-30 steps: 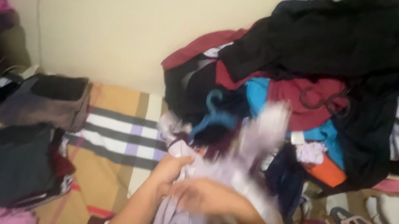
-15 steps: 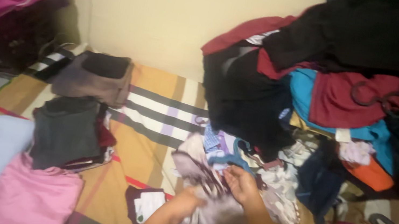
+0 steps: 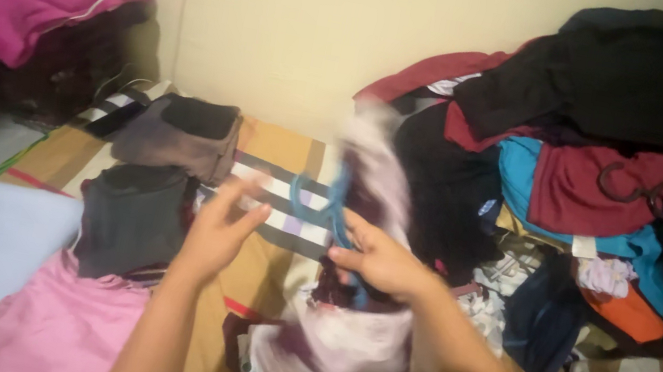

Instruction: The person sits on a bed and folds various garments one by one, including a dark gray top, a light purple floral top, a black long-sleeved shirt, and a dark blue top. The folded items are stacked on the bed.

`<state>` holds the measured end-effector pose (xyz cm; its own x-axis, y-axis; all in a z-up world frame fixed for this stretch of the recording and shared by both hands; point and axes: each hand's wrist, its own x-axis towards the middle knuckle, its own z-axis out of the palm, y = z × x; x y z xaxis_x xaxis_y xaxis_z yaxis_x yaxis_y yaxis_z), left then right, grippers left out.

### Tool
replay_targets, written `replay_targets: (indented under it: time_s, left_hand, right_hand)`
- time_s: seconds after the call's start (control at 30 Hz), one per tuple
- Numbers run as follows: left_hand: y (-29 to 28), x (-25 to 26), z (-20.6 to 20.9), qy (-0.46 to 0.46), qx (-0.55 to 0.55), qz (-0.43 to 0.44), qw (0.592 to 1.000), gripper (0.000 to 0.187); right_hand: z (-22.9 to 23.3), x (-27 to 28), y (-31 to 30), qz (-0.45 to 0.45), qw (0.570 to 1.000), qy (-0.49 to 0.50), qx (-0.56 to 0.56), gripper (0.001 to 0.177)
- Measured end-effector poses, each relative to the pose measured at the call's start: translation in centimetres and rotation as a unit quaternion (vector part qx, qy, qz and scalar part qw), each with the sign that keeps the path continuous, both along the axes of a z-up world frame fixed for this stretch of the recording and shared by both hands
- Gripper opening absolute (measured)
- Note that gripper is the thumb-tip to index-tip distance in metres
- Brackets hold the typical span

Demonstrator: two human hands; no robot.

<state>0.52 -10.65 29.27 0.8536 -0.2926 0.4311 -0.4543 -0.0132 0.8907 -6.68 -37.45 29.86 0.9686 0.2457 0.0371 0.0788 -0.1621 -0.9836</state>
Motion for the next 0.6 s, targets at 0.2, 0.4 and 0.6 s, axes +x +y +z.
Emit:
replay_targets:
  time_s: [0.2, 0.4, 0.6]
  left_hand:
    - [1.3, -0.7, 6.8, -0.406, 0.219, 0.287, 0.839, 0.082]
    - [1.0, -1.8, 8.6, -0.319, 0.29, 0.128, 0.893, 0.033]
    - [-0.4, -2.1, 9.2, -0.399, 0.263, 0.14, 0.867, 0.027]
  right_hand:
    - [8.2, 0.0, -2.8, -0.057, 0.976, -0.172, -0.124, 0.027]
    - [11.5, -1.9, -3.3, -0.154, 0.962, -0.174, -0.146, 0.021]
    - [11.8, -2.3, -2.4, -0.184, 0.955, -0.186, -0.137, 0.018]
